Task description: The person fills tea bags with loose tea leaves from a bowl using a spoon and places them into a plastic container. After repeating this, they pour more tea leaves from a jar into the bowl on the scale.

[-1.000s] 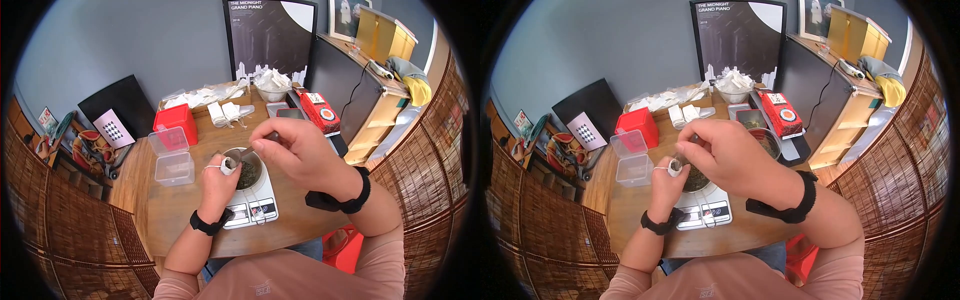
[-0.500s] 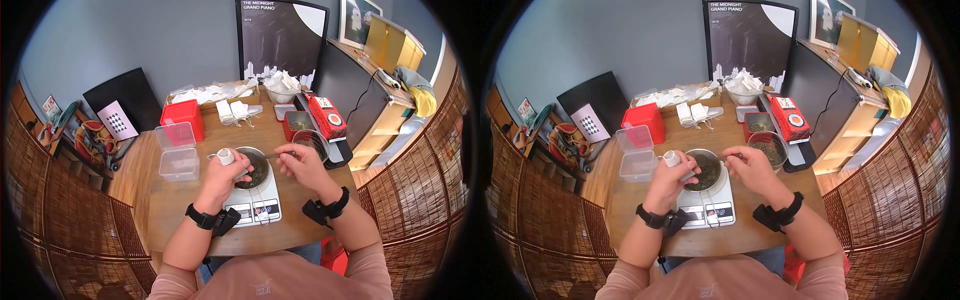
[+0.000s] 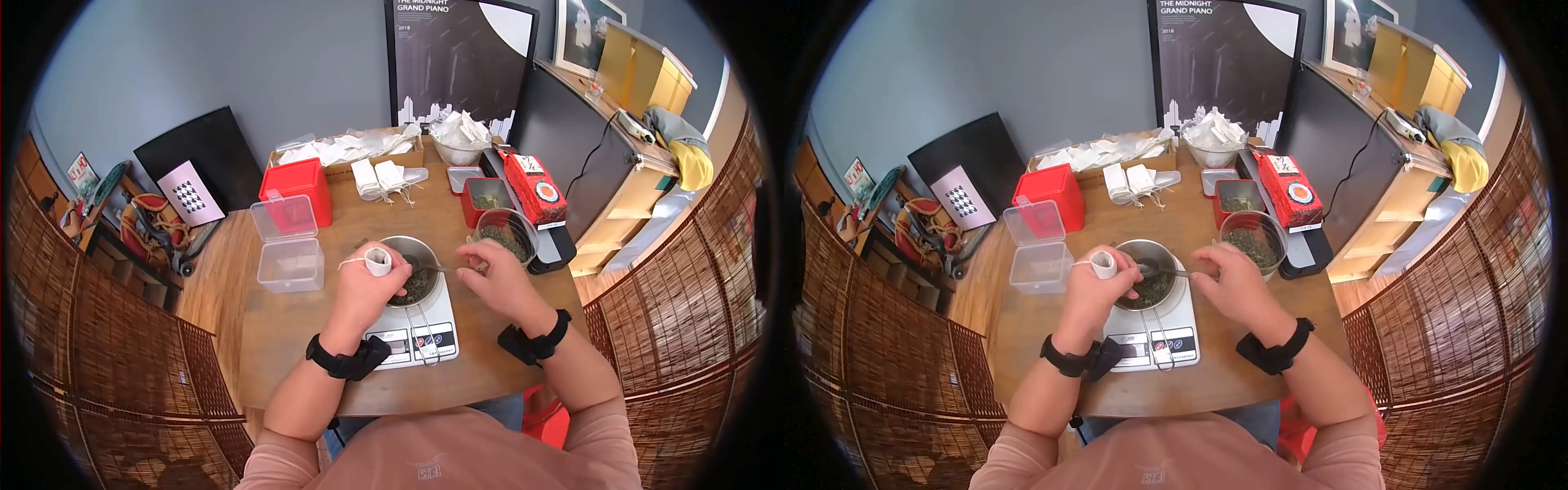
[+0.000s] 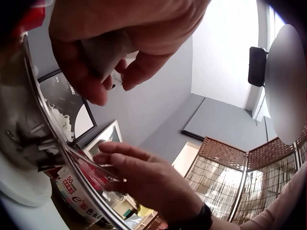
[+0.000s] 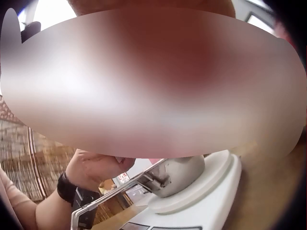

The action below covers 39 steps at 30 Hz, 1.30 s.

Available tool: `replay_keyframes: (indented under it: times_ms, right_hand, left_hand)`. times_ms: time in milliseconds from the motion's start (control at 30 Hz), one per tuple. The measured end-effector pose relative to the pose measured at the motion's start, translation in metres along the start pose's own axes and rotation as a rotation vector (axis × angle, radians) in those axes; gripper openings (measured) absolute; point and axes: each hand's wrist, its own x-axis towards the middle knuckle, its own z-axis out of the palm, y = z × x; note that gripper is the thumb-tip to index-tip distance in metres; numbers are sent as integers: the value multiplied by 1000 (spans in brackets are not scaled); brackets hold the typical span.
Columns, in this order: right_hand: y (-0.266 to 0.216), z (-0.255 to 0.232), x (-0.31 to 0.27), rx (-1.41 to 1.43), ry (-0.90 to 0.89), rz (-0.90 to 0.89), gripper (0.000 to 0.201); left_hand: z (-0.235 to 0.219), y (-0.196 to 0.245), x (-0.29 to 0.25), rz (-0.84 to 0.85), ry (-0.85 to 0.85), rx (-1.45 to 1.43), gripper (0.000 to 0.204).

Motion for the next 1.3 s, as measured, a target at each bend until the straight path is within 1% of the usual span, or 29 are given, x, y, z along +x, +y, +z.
replay_keyframes:
  times_ms: [33,100,133,200,233,300,333,467,533,567,600,633,667,700,767,867,933,1067,1133,1200,1267,1300]
  right_hand:
    - [-6,-3,2,0,1,-1,24]
    - [-30,-11,9,74,125,-213,25]
    - [-43,-16,11,73,127,-209,25]
    - [-67,-19,17,156,35,-344,24]
    - [-74,-17,20,155,39,-343,24]
    - [-83,-11,26,97,-15,-471,26]
    - [-84,-8,27,80,-47,-484,25]
    - [-80,5,33,46,-44,-516,25]
    - [-82,4,36,-63,-27,-540,20]
    - [-85,2,37,-63,-28,-540,20]
    - [-87,0,38,-57,17,-544,19]
    - [-89,0,39,-51,62,-548,17]
    - [-90,2,38,-52,61,-548,17]
    - [-91,5,35,-52,27,-534,16]
    - [-91,6,34,-56,-8,-521,16]
    - [-90,5,34,-13,-3,-551,14]
    - [-91,1,32,46,6,-493,17]
    - [-89,-5,32,47,30,-469,20]
    - [-88,-1,31,58,-48,-521,21]
    - [-85,0,32,40,-22,-548,20]
    - [-86,0,33,26,1,-576,19]
    - [-88,-1,34,36,22,-543,16]
  left_hand:
    - [-1,-3,0,14,-2,46,11]
    - [0,-5,0,24,-9,91,12]
    - [1,-6,0,29,-13,104,12]
    - [3,-4,0,35,-22,120,12]
    - [4,-2,-1,13,-28,148,12]
    - [6,2,-2,-8,-33,176,13]
    - [6,3,-3,-26,-41,180,13]
    - [2,0,-6,-65,-72,139,14]
    - [2,2,-7,-43,-81,176,15]
    - [2,4,-8,-20,-94,215,17]
    - [3,5,-8,-20,-94,214,17]
    - [4,7,-9,-45,-94,147,17]
    - [4,8,-9,-68,-93,81,18]
    - [3,5,-8,-67,-93,80,18]
    - [0,-3,-6,44,3,189,14]
    - [-2,-5,-7,41,11,178,11]
    - [-3,-3,-8,37,6,205,11]
    - [-3,-5,-7,54,-8,281,12]
    - [-2,-6,-7,63,-20,263,13]
    - [0,-6,-7,69,-31,245,13]
    - [3,-3,-9,200,-17,325,14]
    - [5,1,-10,199,-16,327,14]
